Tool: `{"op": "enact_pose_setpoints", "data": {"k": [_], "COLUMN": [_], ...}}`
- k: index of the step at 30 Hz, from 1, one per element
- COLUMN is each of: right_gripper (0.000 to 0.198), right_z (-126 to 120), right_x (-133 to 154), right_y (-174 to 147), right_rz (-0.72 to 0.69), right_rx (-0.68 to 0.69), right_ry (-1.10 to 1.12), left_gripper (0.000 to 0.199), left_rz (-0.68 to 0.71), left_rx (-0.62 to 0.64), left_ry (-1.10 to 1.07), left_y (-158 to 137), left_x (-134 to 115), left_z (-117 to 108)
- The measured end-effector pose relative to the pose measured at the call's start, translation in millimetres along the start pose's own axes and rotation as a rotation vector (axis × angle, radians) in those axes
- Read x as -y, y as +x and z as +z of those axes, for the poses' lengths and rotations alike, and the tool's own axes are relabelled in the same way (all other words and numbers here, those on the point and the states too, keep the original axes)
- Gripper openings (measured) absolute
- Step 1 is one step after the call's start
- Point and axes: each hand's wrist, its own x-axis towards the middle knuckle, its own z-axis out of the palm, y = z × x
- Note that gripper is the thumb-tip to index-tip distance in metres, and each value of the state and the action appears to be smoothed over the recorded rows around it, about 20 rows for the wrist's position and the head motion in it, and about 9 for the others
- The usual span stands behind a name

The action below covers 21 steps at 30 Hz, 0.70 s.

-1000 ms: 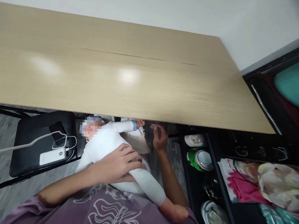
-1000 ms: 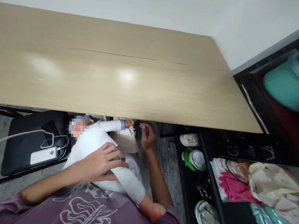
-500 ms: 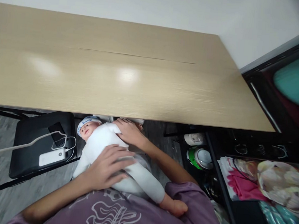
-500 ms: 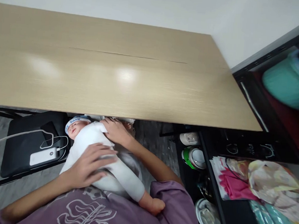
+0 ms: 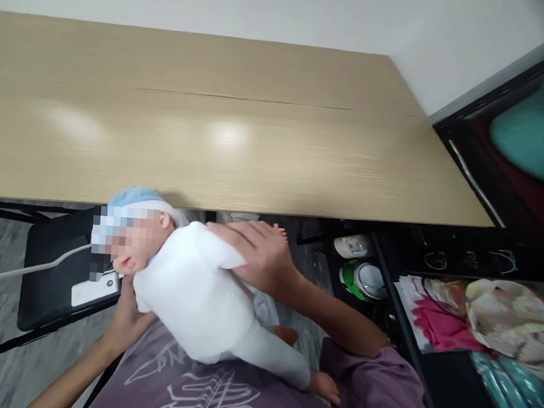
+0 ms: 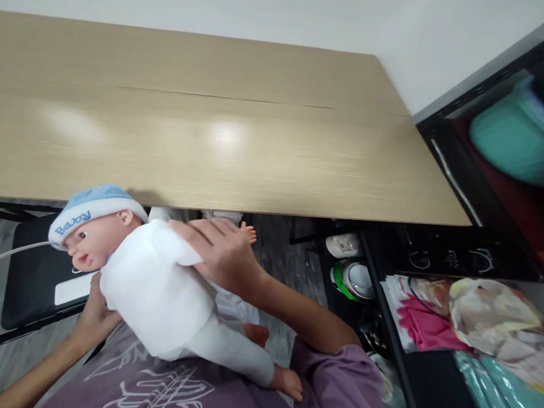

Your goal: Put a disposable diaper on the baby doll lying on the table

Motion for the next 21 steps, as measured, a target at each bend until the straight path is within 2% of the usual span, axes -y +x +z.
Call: {"op": "enact_pose_setpoints", "data": {"k": [4, 7, 9, 14, 17, 21], "right_gripper": [0.05, 0.032, 0.027, 0.031, 0.032, 0.034], "right_z": [-33.0, -39.6, -36.8, -23.7, -17.2, -8.7], "right_x": [-27.0, -56.0, -76.4, -122.1, -144.1, -172.3], "right_y": [-12.9, -8.4, -0.5, 20.6, 32.0, 53.9], "right_rz": [0.253, 0.478, 0.571, 0.611, 0.632, 0.631], "right_rx": [-0.046, -0.013, 0.01, 0.027, 0.014, 0.013], "right_ry": [-0.23, -0.365, -0.416, -0.419, -0.435, -0.438], "left_gripper": [0.066, 0.067, 0.066, 0.07, 0.068, 0.056], "left_rz": [0.094, 0.102, 0.13, 0.166, 0.143, 0.171], "left_rx": [-0.011, 0.073, 0.114, 0.139, 0.09, 0.001], "left_ry": [0.011, 0.062, 0.105, 0.179, 0.273, 0.414], "left_y": [69.0, 132.7, 174.9, 257.5, 286.7, 320.4], "left_x": [-47.6, -79.1, -91.1, -93.4, -88.4, -80.7], "left_z": [-34.2, -57.5, -65.0, -66.0, -65.4, -64.3]}}
